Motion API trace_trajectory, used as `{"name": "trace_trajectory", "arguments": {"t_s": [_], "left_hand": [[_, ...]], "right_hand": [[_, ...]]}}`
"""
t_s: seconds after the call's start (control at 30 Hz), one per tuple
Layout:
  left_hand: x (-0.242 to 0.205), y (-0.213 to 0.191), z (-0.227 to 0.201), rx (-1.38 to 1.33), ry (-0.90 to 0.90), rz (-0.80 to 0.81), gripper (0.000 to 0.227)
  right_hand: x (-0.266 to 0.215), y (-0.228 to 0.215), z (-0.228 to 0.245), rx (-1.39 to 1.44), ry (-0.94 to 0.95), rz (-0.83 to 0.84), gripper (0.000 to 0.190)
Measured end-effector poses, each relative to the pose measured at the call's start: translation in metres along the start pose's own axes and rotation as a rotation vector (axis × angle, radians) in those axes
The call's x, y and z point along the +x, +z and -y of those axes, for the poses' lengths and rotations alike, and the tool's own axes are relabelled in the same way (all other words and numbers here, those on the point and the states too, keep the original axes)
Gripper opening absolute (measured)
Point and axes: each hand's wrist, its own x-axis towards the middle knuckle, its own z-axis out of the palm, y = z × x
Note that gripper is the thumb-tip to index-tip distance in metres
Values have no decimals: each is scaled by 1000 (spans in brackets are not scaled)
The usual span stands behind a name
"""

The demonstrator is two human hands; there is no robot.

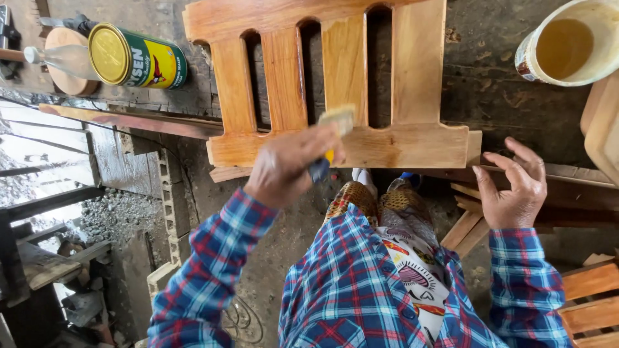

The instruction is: The person applies a liquid finish to a wooden chair back using a brush, dipping it into a container as needed. They then move the chair back aside and apply the same finish to a separate, curved wooden board on the workbench.

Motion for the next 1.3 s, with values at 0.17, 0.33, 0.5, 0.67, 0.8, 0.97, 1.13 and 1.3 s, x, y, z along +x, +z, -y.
{"name": "trace_trajectory", "arguments": {"t_s": [0.17, 0.33, 0.5, 0.67, 0.8, 0.97, 1.13, 1.3], "left_hand": [[46, -2, 60, 226, -42, -166, 32], [79, 3, 80, 441, -93, -156, 10], [55, 14, 73, 464, -47, -14, 8], [15, 13, 20, 369, -57, 181, 14], [16, -2, -14, 97, -90, 179, 15], [51, -2, 7, 128, -39, 23, 28], [95, 14, 2, 81, -51, -137, 14], [118, 25, -6, -426, -141, 132, 23]], "right_hand": [[0, 2, -3, -23, -11, -6, 21], [-2, 2, -3, -21, -7, 0, 21], [-3, 3, -4, -14, 1, -7, 20], [-1, 2, -3, 0, -2, -15, 21], [-1, 2, -3, -2, 4, -16, 23], [1, 2, 0, 18, 20, -8, 23], [0, 3, -1, 15, 34, -27, 22], [4, 2, 2, 22, 24, -27, 20]]}}
